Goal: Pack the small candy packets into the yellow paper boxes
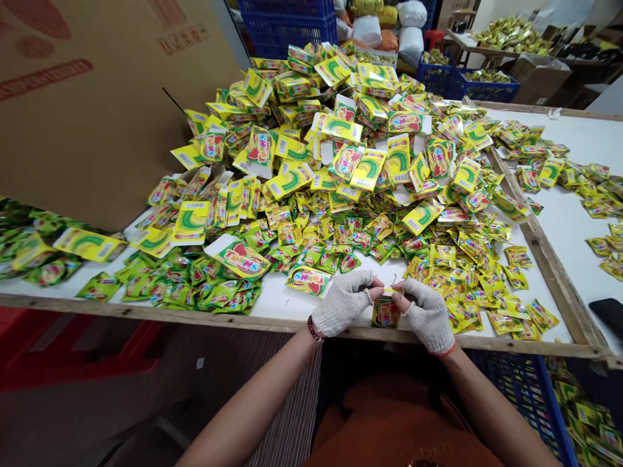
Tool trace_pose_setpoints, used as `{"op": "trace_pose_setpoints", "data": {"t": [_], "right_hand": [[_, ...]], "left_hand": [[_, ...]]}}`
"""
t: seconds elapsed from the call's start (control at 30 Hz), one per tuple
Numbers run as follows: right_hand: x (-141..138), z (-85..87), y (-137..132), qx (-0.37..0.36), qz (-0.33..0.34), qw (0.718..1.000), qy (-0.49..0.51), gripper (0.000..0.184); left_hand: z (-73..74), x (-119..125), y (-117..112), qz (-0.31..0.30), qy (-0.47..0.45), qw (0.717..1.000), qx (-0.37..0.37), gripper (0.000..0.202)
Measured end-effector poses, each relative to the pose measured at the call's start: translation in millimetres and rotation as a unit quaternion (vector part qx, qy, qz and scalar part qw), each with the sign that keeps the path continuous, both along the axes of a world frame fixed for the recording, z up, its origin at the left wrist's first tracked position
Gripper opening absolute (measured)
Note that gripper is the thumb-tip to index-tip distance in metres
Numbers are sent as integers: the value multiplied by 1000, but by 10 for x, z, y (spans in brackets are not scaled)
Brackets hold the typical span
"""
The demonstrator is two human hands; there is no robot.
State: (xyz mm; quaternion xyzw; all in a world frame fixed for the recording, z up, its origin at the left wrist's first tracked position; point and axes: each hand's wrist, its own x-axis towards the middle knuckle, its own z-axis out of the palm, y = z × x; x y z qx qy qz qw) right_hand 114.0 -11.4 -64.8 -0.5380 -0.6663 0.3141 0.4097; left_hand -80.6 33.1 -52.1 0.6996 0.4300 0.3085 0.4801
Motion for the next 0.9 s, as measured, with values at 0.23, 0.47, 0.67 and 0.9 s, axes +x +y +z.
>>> {"op": "trace_pose_setpoints", "data": {"t": [0.23, 0.47, 0.67, 0.9], "right_hand": [[140, -2, -16, 99, 91, 990, -32, 13], [262, -73, -71, 220, 159, 944, -188, 29], [195, -94, -115, 189, 144, 953, -187, 37], [145, -143, -159, 149, 113, 978, -96, 41]], "left_hand": [[-106, -98, -70, -65, -47, 989, 126, 16], [-91, -152, -173, -118, 82, 917, 372, 20], [-131, -76, -212, -96, 26, 963, 250, 14], [-38, -165, -126, -82, 65, 980, 169, 19]]}}
